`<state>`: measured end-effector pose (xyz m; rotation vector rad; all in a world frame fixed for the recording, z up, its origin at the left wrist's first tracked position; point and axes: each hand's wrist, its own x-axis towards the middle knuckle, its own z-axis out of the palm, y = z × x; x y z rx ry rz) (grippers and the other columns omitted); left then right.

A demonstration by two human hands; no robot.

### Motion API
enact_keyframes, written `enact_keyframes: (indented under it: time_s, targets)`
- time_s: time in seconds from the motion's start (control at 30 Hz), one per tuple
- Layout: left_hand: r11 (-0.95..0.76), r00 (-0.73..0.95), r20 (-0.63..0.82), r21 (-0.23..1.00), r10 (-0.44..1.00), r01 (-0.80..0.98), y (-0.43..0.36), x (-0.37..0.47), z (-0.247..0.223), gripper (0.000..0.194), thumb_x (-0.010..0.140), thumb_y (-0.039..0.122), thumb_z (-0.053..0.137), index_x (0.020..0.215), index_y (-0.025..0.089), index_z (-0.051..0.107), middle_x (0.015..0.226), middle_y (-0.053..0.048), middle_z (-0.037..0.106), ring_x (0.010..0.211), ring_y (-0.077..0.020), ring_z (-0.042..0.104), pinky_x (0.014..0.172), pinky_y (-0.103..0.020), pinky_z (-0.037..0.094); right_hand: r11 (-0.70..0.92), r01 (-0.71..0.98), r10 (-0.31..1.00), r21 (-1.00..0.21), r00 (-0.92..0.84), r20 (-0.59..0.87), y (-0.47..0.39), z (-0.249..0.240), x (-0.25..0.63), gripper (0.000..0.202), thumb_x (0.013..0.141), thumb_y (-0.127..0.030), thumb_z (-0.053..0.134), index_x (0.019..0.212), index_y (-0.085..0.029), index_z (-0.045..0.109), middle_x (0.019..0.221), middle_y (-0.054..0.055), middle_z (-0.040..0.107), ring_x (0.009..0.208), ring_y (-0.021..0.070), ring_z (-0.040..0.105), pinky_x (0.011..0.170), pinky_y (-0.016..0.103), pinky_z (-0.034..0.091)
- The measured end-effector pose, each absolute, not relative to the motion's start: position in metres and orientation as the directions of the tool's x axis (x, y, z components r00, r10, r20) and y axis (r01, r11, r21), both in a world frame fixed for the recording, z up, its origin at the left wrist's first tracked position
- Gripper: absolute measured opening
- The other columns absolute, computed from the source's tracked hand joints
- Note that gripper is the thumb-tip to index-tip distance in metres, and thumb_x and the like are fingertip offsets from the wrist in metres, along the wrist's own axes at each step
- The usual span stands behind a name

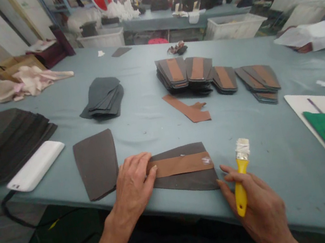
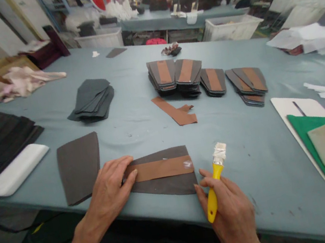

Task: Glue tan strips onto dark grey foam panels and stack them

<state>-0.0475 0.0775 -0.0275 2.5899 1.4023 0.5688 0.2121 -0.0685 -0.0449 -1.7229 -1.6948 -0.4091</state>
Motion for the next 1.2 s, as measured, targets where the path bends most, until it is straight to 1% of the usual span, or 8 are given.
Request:
enact_keyframes:
  time_s: [0.2,0.33,0.53,0.73,0.83,1.0,1.1,1.2]
  targets:
    - [-0.601,0.588,0.127,0.223,0.799,0.767,0.103,-0.026,-0.007,0.031,0.092,0.034,0.069,0.121,0.021,0.067,0.121,-0.010,0.073,0.110,-0.0305,0.065,0.096,-0.046,0.053,0.077,0.957,0.710,-0.280,0.145,0.689,-0.067,-0.046,0.198,0.005,0.103,-0.026,0.063,0.099,-0.024,0.061,0.107,0.005,0.080,0.086,0.0220,0.075,0.076,0.034,0.057]
    - [-0.609,0.616,0.024,0.178,0.788,0.773,0.112,-0.013,0.008,0.032,0.085,0.038,0.076,0.112,0.022,0.068,0.115,-0.009,0.072,0.106,-0.0317,0.065,0.092,-0.045,0.052,0.099,0.954,0.698,-0.284,0.137,0.703,-0.061,-0.051,0.188,0.008,0.104,-0.020,0.059,0.096,-0.024,0.060,0.103,0.004,0.080,0.082,0.0215,0.075,0.079,0.034,0.055]
    - [-0.599,0.614,-0.073,0.156,0.786,0.785,0.119,-0.003,0.016,0.030,0.084,0.039,0.077,0.106,0.022,0.067,0.108,-0.009,0.074,0.106,-0.0325,0.068,0.090,-0.044,0.050,0.088,0.952,0.706,-0.292,0.147,0.692,-0.058,-0.056,0.184,0.012,0.103,-0.017,0.057,0.093,-0.023,0.059,0.098,0.005,0.079,0.079,0.0205,0.075,0.074,0.032,0.054]
    - [-0.571,0.594,-0.159,0.167,0.789,0.804,0.121,0.003,0.024,0.023,0.087,0.040,0.069,0.102,0.023,0.063,0.105,-0.006,0.074,0.094,-0.0265,0.070,0.081,-0.037,0.049,0.061,0.940,0.694,-0.335,0.201,0.691,-0.059,-0.057,0.182,0.013,0.105,-0.020,0.055,0.093,-0.023,0.058,0.099,0.005,0.078,0.079,0.0212,0.073,0.077,0.034,0.052]
    - [-0.547,0.575,-0.221,0.177,0.788,0.818,0.122,0.006,0.028,0.025,0.087,0.042,0.068,0.103,0.024,0.063,0.109,-0.006,0.074,0.098,-0.0271,0.070,0.081,-0.036,0.048,0.068,0.945,0.708,-0.321,0.181,0.683,-0.060,-0.056,0.181,0.012,0.105,-0.021,0.057,0.093,-0.023,0.058,0.100,0.005,0.078,0.080,0.0209,0.072,0.077,0.033,0.051]
    - [-0.501,0.547,-0.354,0.220,0.759,0.837,0.133,0.008,0.029,0.040,0.083,0.052,0.069,0.109,0.022,0.067,0.111,-0.011,0.076,0.102,-0.0328,0.069,0.077,-0.036,0.046,0.076,0.950,0.717,-0.302,0.159,0.679,-0.062,-0.058,0.183,0.012,0.104,-0.022,0.059,0.093,-0.024,0.058,0.102,0.004,0.078,0.084,0.0206,0.072,0.082,0.033,0.050]
    - [-0.503,0.581,-0.410,0.291,0.703,0.814,0.143,0.010,0.030,0.032,0.080,0.050,0.068,0.093,0.022,0.068,0.097,-0.008,0.075,0.087,-0.0281,0.067,0.069,-0.033,0.041,0.091,0.949,0.726,-0.302,0.144,0.672,-0.062,-0.059,0.185,0.010,0.103,-0.021,0.061,0.094,-0.023,0.058,0.104,0.004,0.078,0.087,0.0209,0.072,0.086,0.034,0.051]
    - [-0.502,0.647,-0.441,0.408,0.623,0.762,0.151,0.009,0.031,0.025,0.078,0.047,0.067,0.078,0.022,0.062,0.077,-0.001,0.067,0.070,-0.0209,0.058,0.061,-0.031,0.035,0.103,0.943,0.730,-0.315,0.144,0.668,-0.063,-0.060,0.185,0.009,0.102,-0.021,0.064,0.095,-0.023,0.058,0.111,0.007,0.078,0.089,0.0208,0.072,0.086,0.034,0.053]
